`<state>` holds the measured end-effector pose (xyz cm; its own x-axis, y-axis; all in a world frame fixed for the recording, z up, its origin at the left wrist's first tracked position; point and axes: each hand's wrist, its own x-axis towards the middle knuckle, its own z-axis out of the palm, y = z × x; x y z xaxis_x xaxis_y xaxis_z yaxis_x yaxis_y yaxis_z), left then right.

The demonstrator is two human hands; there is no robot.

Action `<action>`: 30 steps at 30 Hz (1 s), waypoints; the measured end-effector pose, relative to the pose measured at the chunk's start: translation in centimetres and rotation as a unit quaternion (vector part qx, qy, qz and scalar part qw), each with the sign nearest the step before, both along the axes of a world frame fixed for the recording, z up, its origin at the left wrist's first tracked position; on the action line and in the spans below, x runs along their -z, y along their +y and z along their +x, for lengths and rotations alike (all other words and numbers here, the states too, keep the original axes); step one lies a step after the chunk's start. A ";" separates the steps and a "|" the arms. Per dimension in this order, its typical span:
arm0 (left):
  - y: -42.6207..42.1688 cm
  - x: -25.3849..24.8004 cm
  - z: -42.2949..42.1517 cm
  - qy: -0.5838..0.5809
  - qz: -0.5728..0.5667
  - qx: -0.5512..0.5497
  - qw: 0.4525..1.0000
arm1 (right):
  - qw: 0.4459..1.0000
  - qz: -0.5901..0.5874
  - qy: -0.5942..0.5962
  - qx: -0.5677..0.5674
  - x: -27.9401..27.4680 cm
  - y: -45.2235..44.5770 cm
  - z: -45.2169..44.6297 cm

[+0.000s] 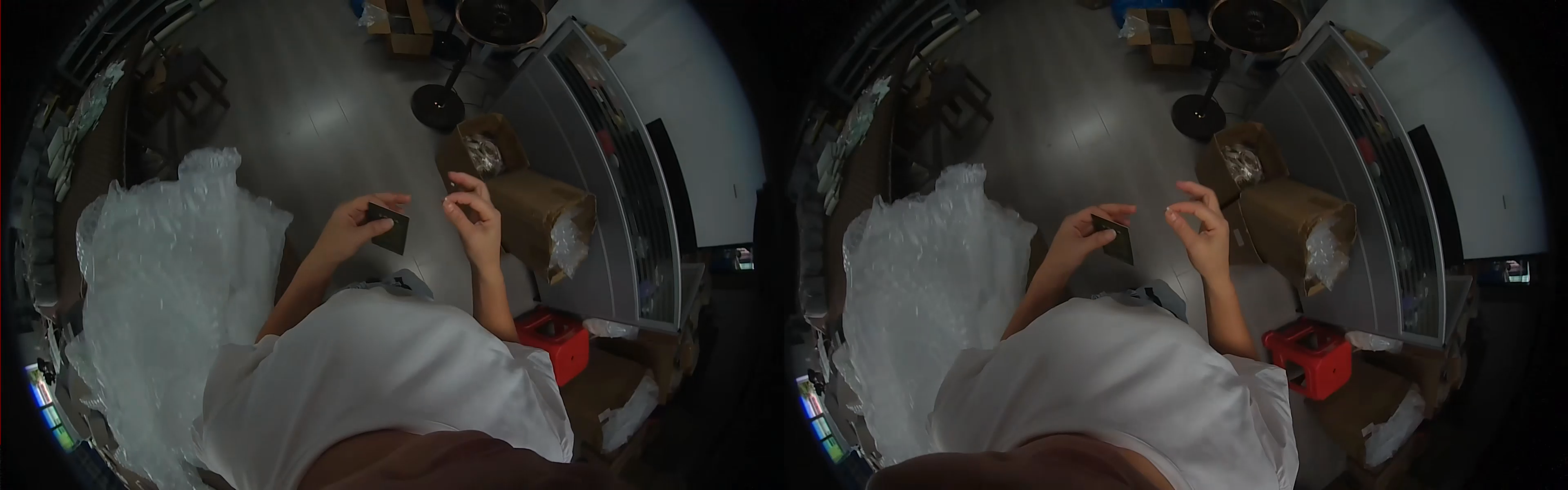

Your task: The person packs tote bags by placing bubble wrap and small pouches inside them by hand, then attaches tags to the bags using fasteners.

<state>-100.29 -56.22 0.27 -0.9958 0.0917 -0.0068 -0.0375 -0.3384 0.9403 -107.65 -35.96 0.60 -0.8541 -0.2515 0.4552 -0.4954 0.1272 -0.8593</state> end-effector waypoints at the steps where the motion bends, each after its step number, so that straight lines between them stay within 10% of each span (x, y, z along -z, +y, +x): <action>1: -0.2 0.1 -2.7 0.040 -0.003 0.039 0.998 | 0.994 -0.037 -0.084 -0.052 0.4 -0.9 -2.0; 6: -1.7 1.9 -14.5 -0.012 0.039 0.042 0.998 | 0.926 -0.211 -0.259 -0.176 2.5 -5.2 -14.0; 17: -15.1 2.0 -35.2 -0.063 -0.058 -0.207 0.975 | 0.802 -0.134 -0.392 -0.430 2.9 -24.3 -40.4; 19: -17.4 2.4 -38.3 -0.020 0.065 -0.263 0.962 | 0.790 -0.114 -0.417 -0.434 3.8 -27.8 -44.7; 24: -25.0 5.1 -47.2 -0.032 0.081 -0.270 0.959 | 0.897 -0.066 -0.312 -0.307 5.4 -35.8 -59.6; 30: -33.7 3.2 -61.3 -0.029 0.048 -0.262 0.963 | 0.925 -0.315 -0.203 0.062 0.6 -35.0 -84.9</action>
